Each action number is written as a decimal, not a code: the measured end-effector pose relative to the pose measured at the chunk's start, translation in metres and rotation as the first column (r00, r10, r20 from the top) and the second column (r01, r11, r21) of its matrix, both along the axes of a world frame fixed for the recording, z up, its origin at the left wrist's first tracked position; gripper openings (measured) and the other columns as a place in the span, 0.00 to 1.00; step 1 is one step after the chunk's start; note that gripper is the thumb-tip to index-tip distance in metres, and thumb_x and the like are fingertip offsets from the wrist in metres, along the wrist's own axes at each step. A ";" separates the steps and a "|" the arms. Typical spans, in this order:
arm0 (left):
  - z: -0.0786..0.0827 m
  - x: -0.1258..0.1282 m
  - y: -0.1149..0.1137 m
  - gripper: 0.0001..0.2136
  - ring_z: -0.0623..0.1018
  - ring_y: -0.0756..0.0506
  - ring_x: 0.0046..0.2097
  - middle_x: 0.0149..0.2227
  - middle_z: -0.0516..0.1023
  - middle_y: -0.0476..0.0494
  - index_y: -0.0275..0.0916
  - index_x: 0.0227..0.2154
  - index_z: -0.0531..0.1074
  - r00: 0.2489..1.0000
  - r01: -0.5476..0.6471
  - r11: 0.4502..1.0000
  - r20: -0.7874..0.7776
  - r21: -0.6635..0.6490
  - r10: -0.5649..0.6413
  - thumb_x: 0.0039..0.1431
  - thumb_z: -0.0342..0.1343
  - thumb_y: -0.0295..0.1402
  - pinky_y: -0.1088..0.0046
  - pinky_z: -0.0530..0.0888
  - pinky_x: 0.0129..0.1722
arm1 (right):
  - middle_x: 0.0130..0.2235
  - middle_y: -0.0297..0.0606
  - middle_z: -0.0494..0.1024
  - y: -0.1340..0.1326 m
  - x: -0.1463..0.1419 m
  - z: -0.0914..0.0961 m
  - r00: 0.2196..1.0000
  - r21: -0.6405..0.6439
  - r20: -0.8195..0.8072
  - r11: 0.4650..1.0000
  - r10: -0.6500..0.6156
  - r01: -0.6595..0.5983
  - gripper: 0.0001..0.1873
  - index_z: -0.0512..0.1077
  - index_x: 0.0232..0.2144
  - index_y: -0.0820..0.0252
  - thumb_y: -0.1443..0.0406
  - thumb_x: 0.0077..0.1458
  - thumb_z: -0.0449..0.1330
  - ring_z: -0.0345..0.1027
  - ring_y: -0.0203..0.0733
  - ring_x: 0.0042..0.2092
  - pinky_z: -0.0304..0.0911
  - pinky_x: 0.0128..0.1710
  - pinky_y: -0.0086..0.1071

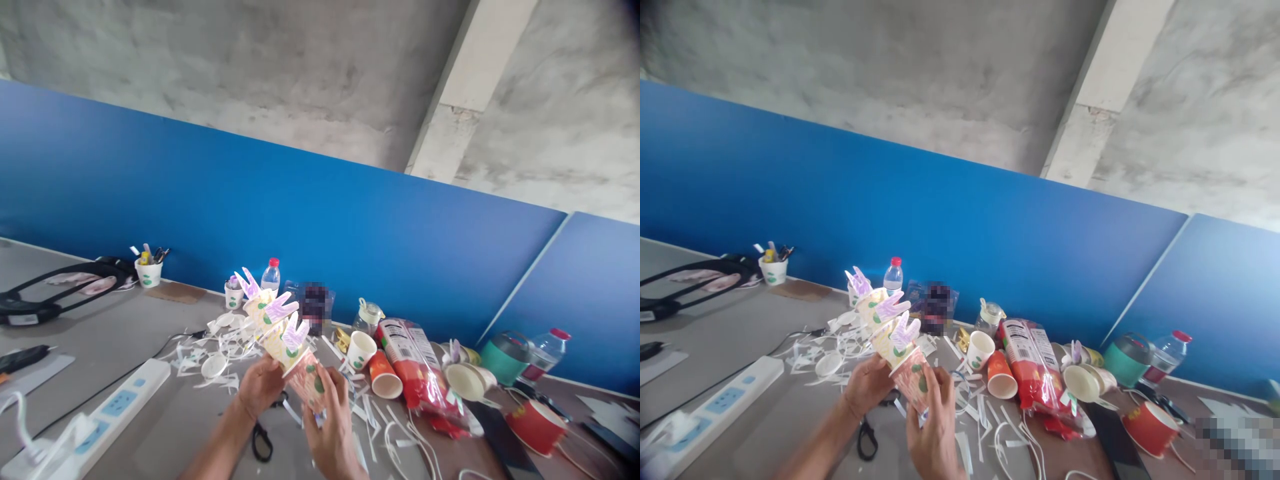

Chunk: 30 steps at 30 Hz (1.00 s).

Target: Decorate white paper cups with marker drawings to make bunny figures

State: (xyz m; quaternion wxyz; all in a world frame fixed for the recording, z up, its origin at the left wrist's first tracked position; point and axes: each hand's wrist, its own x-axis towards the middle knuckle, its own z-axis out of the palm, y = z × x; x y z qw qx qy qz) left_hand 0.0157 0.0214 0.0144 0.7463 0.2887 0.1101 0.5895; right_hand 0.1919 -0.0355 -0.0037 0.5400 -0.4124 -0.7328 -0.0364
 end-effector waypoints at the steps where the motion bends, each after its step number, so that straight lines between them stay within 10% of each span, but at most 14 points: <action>1: 0.000 -0.001 0.000 0.22 0.85 0.30 0.54 0.40 0.89 0.41 0.45 0.48 0.82 1.000 0.000 1.000 -0.009 0.000 0.000 0.47 0.68 0.27 0.50 0.77 0.58 | 0.55 0.51 0.74 0.000 0.000 0.000 1.000 0.000 -0.005 1.000 0.001 -0.001 0.32 0.63 0.69 0.52 0.71 0.65 0.57 0.76 0.54 0.55 0.79 0.50 0.48; 30: -0.002 0.007 -0.001 0.29 0.84 0.28 0.55 0.47 0.88 0.35 0.36 0.55 0.80 0.998 0.008 0.999 -0.069 0.047 -0.005 0.49 0.74 0.37 0.51 0.77 0.59 | 0.53 0.49 0.73 0.010 -0.004 -0.016 0.996 0.073 0.065 0.996 -0.056 0.051 0.41 0.63 0.70 0.48 0.78 0.58 0.54 0.73 0.55 0.54 0.77 0.48 0.51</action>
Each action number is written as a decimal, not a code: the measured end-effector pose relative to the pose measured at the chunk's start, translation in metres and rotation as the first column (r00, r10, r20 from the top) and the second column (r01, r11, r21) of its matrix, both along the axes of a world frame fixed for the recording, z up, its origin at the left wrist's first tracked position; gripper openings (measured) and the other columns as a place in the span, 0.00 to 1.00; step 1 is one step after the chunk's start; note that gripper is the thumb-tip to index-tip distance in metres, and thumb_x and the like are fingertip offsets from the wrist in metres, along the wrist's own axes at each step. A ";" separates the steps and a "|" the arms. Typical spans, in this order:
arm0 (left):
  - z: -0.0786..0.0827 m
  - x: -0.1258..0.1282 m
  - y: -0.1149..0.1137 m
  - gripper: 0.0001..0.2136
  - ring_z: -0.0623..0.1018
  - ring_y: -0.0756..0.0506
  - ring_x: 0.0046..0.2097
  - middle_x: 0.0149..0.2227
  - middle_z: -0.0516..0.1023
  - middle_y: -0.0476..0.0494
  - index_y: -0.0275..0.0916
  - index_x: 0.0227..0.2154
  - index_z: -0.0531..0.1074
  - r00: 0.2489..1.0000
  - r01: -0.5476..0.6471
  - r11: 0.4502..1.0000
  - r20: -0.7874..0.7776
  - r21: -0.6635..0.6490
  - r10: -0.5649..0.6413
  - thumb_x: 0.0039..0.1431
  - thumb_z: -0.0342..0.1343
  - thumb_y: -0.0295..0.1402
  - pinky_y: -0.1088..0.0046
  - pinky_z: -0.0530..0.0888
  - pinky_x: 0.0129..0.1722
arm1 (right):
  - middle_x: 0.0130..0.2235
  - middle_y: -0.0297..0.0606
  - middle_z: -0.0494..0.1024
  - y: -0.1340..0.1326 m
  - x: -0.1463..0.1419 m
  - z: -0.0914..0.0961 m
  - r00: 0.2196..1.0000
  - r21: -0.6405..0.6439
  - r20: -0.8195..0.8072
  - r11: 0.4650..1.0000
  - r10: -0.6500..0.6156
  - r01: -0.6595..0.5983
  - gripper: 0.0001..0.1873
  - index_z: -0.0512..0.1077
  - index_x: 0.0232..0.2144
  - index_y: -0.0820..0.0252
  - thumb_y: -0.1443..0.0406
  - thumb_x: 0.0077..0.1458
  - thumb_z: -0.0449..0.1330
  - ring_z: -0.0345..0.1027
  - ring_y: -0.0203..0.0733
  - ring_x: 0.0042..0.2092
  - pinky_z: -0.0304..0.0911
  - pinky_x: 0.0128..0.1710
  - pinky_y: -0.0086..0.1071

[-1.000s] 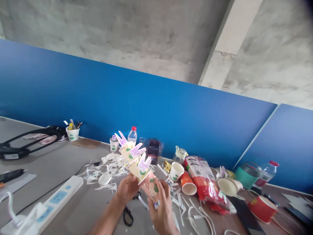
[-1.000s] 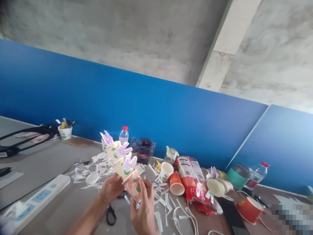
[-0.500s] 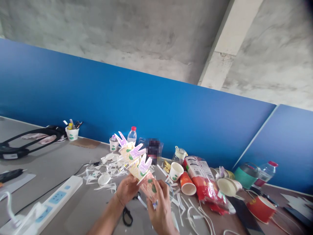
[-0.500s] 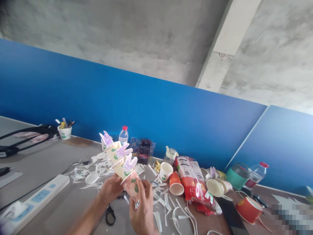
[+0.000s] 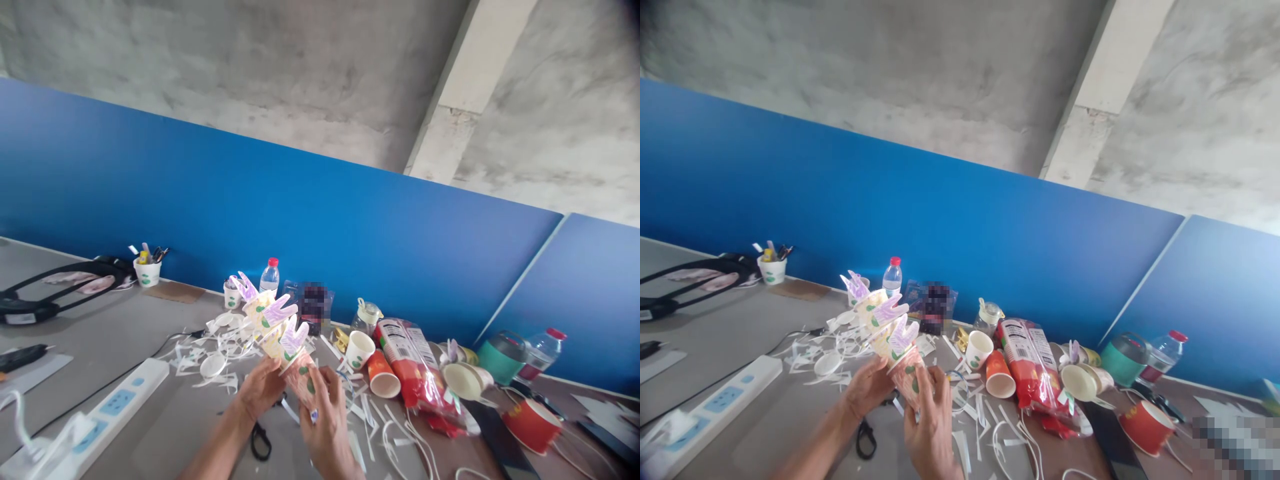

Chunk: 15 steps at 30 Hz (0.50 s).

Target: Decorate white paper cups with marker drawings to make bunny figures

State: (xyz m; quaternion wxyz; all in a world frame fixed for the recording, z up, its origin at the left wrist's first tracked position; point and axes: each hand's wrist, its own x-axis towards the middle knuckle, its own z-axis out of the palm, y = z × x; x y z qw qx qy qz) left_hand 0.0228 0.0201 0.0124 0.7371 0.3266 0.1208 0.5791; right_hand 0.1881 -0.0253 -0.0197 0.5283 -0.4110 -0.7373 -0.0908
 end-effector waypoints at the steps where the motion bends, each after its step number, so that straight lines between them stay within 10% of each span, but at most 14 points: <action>1: -0.001 0.001 0.001 0.30 0.84 0.29 0.56 0.47 0.88 0.35 0.37 0.56 0.80 1.000 0.015 1.000 -0.005 0.021 -0.015 0.50 0.75 0.40 0.52 0.76 0.59 | 0.54 0.49 0.73 0.001 0.000 -0.001 1.000 -0.002 -0.001 1.000 -0.004 0.004 0.41 0.62 0.70 0.48 0.78 0.58 0.54 0.73 0.55 0.54 0.77 0.48 0.52; 15: 0.005 0.006 -0.003 0.31 0.82 0.29 0.57 0.50 0.88 0.35 0.40 0.57 0.80 0.997 0.030 0.997 -0.072 0.077 -0.025 0.52 0.74 0.47 0.55 0.75 0.58 | 0.56 0.49 0.74 0.005 0.004 -0.011 1.000 -0.036 -0.017 0.999 -0.017 0.017 0.38 0.64 0.70 0.44 0.75 0.62 0.55 0.71 0.57 0.58 0.76 0.51 0.55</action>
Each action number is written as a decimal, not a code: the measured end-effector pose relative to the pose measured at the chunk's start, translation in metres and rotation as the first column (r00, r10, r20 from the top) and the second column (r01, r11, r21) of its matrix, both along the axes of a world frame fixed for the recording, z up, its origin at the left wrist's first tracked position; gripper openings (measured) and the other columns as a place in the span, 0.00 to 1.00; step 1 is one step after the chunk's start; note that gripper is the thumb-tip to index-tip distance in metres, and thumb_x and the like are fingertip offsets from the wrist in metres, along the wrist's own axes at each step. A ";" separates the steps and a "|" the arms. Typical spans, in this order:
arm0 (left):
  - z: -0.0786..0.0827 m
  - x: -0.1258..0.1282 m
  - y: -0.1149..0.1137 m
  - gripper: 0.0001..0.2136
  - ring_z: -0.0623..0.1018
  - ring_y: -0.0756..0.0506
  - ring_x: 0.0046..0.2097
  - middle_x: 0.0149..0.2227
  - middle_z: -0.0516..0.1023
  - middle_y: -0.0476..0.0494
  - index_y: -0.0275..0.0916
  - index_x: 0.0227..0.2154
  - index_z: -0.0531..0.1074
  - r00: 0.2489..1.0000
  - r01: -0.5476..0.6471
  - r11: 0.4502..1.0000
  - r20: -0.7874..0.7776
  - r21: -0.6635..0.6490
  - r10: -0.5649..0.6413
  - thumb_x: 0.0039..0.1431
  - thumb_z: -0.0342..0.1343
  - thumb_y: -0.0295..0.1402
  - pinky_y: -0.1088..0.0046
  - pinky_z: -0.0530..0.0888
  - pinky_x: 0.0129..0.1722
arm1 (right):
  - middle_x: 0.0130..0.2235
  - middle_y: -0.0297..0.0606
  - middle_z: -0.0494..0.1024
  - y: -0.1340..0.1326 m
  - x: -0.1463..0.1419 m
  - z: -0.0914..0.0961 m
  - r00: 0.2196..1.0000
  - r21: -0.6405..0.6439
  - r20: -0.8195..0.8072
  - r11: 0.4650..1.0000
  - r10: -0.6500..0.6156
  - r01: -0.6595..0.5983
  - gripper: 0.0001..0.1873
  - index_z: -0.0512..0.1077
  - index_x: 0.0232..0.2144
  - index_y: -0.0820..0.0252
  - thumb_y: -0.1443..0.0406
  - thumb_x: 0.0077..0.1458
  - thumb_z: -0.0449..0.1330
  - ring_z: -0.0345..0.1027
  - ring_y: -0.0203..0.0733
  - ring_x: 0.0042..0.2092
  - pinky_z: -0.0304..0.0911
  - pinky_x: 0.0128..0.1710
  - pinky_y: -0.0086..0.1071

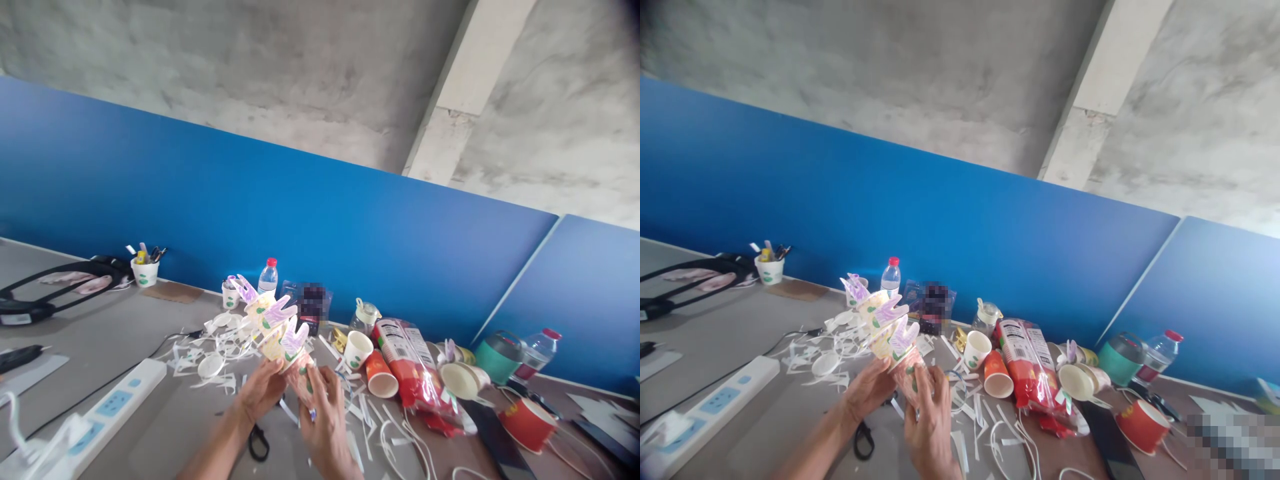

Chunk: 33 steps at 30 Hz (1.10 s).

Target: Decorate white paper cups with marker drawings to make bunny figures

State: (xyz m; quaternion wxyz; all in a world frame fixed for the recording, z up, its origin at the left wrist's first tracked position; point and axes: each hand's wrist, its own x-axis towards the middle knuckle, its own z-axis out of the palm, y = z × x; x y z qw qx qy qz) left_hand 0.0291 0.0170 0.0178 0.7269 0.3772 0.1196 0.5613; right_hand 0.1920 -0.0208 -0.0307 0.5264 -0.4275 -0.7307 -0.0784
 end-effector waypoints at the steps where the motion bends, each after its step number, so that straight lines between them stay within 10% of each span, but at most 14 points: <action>1: -0.001 0.000 0.001 0.31 0.82 0.29 0.57 0.50 0.88 0.34 0.40 0.57 0.80 1.000 0.009 1.000 0.004 0.010 -0.009 0.52 0.74 0.48 0.55 0.75 0.59 | 0.56 0.49 0.75 0.000 0.000 -0.001 1.000 -0.003 -0.005 1.000 -0.002 0.002 0.37 0.65 0.70 0.44 0.74 0.63 0.56 0.71 0.57 0.58 0.75 0.52 0.55; 26: -0.015 0.000 0.005 0.28 0.83 0.30 0.57 0.47 0.88 0.35 0.39 0.57 0.80 0.998 0.024 1.000 0.049 0.010 -0.024 0.55 0.72 0.44 0.53 0.74 0.62 | 0.55 0.51 0.76 0.001 0.000 0.000 0.999 -0.005 0.026 0.999 -0.032 0.032 0.34 0.66 0.69 0.44 0.73 0.65 0.54 0.74 0.59 0.57 0.77 0.49 0.58; 33: -0.026 -0.009 0.011 0.23 0.82 0.30 0.57 0.47 0.88 0.32 0.37 0.51 0.83 0.998 0.055 0.998 0.023 -0.036 -0.054 0.55 0.73 0.43 0.49 0.70 0.65 | 0.73 0.59 0.62 -0.002 0.008 -0.022 0.987 -0.141 -0.160 0.989 0.015 -0.038 0.44 0.48 0.78 0.51 0.53 0.68 0.61 0.62 0.72 0.70 0.70 0.60 0.67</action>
